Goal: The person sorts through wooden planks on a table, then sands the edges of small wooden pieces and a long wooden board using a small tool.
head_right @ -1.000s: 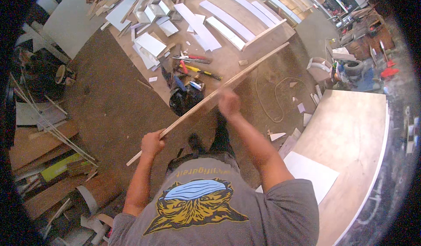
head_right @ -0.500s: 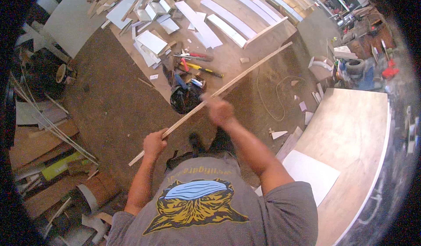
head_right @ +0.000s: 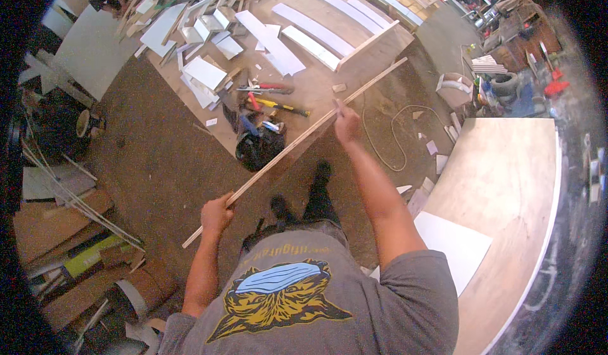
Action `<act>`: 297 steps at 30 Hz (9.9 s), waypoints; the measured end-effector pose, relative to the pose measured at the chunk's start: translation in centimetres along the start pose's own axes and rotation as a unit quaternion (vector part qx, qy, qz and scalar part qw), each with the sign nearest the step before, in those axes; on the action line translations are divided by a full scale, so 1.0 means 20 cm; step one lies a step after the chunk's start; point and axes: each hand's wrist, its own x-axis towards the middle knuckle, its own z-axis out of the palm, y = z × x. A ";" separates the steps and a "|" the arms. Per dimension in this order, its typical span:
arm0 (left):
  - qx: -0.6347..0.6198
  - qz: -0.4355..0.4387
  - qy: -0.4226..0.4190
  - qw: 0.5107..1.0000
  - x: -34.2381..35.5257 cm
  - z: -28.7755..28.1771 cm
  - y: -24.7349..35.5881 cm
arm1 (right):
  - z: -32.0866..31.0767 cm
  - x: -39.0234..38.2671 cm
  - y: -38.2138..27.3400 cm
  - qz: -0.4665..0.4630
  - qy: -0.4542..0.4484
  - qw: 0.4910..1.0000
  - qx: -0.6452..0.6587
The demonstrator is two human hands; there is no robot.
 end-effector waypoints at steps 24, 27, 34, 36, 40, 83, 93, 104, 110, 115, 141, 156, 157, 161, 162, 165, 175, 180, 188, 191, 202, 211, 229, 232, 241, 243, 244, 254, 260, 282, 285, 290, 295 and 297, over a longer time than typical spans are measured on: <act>0.055 -0.070 0.062 0.994 0.23 0.10 0.52 | -0.40 0.55 0.55 -0.147 -0.076 0.966 -0.197; 0.050 -0.076 0.078 0.993 0.25 0.07 0.54 | -0.42 0.73 0.58 -0.023 0.012 0.992 -0.123; 0.054 -0.097 0.091 0.990 0.25 0.06 0.60 | -0.45 0.66 0.67 -0.145 -0.117 0.981 -0.048; 0.056 -0.090 0.104 0.989 0.25 0.09 0.59 | -0.48 0.79 0.75 -0.079 -0.064 0.995 -0.015; 0.000 -0.074 0.128 0.989 0.24 0.14 0.52 | -0.51 0.69 0.54 -0.078 -0.120 0.983 -0.114; 0.082 -0.085 0.099 0.988 0.30 0.11 0.50 | -0.55 1.18 1.10 -0.056 -0.054 0.993 -0.091; 0.059 -0.073 0.110 0.990 0.27 0.16 0.48 | -0.66 1.19 0.99 0.029 -0.061 0.993 -0.100; 0.042 -0.073 0.120 0.989 0.26 0.13 0.50 | -0.60 1.10 0.79 -0.024 -0.113 0.985 -0.129; 0.022 -0.070 0.131 0.989 0.25 0.14 0.48 | -0.58 0.90 0.69 -0.157 -0.154 0.969 -0.112; 0.032 -0.064 0.129 0.989 0.25 0.13 0.52 | -0.56 0.98 0.75 0.009 -0.034 0.982 -0.185; 0.010 -0.035 0.099 0.994 0.14 0.17 0.45 | -0.13 0.08 0.12 -0.024 -0.073 0.996 -0.055; -0.014 0.002 0.068 0.998 0.14 0.11 0.40 | 0.04 -0.41 -0.43 -0.104 -0.221 0.965 -0.091; -0.008 -0.004 0.049 0.999 0.14 0.11 0.38 | 0.04 -0.42 -0.45 -0.137 -0.225 0.961 -0.087; -0.014 0.003 0.062 0.998 0.15 0.13 0.38 | 0.01 -0.21 -0.17 -0.159 -0.114 0.978 -0.069; -0.014 0.002 0.064 0.998 0.14 0.12 0.39 | 0.01 -0.19 -0.15 -0.096 -0.052 0.993 -0.049; -0.020 -0.016 0.041 0.999 0.13 0.10 0.39 | 0.06 -0.30 -0.23 -0.036 -0.103 0.986 -0.124; -0.010 0.014 0.063 0.998 0.12 0.08 0.40 | 0.03 -0.31 -0.31 -0.117 -0.143 0.975 -0.120; -0.004 0.016 0.078 0.997 0.14 0.10 0.39 | 0.13 -0.48 -0.43 -0.116 -0.161 0.971 -0.137; -0.021 0.013 0.078 0.997 0.15 0.12 0.36 | 0.05 -0.34 -0.32 -0.109 -0.166 0.969 -0.148; 0.002 0.018 0.068 0.998 0.14 0.10 0.38 | 0.02 -0.28 -0.34 -0.039 -0.126 0.985 -0.110; -0.007 -0.011 0.106 0.994 -0.06 0.08 0.07 | 0.03 -0.27 -0.41 0.039 -0.151 0.974 -0.162; 0.025 -0.065 0.090 0.993 -0.21 0.11 -0.13 | 0.09 -0.34 -0.46 0.013 -0.116 0.982 -0.148; 0.022 -0.046 0.090 0.995 -0.19 0.12 -0.14 | 0.23 -0.78 -0.76 -0.190 -0.233 0.950 -0.089; 0.067 -0.054 0.093 0.992 -0.19 0.10 -0.15 | 0.22 -0.65 -0.65 -0.210 -0.218 0.945 -0.124; 0.038 -0.036 0.116 0.992 -0.19 0.12 -0.11 | 0.14 -0.48 -0.44 -0.134 -0.134 0.960 -0.204; 0.046 -0.039 0.105 0.993 -0.18 0.11 -0.12 | 0.19 -0.62 -0.62 -0.187 -0.182 0.951 -0.167; 0.055 -0.044 0.098 0.993 -0.19 0.11 -0.13 | 0.19 -0.67 -0.68 -0.190 -0.182 0.951 -0.164; 0.054 -0.037 0.114 0.991 -0.15 0.13 -0.16 | 0.18 -0.57 -0.59 -0.146 -0.184 0.957 -0.170; 0.050 -0.059 0.094 0.993 -0.18 0.10 -0.14 | 0.25 -0.77 -0.82 -0.286 -0.267 0.912 -0.123; 0.044 -0.061 0.068 0.995 -0.16 0.09 -0.16 | 0.14 -0.57 -0.68 -0.144 -0.191 0.958 -0.160; 0.047 -0.058 0.067 0.995 -0.15 0.07 -0.15 | 0.26 -0.77 -0.80 -0.218 -0.248 0.936 -0.121; 0.043 -0.066 0.065 0.995 -0.16 0.09 -0.18 | 0.21 -0.67 -0.76 -0.241 -0.287 0.921 -0.105; 0.039 -0.057 0.090 0.994 -0.16 0.13 -0.17 | 0.10 -0.49 -0.60 -0.135 -0.165 0.966 -0.144; 0.042 -0.055 0.088 0.994 -0.15 0.10 -0.15 | 0.16 -0.55 -0.63 -0.163 -0.185 0.957 -0.152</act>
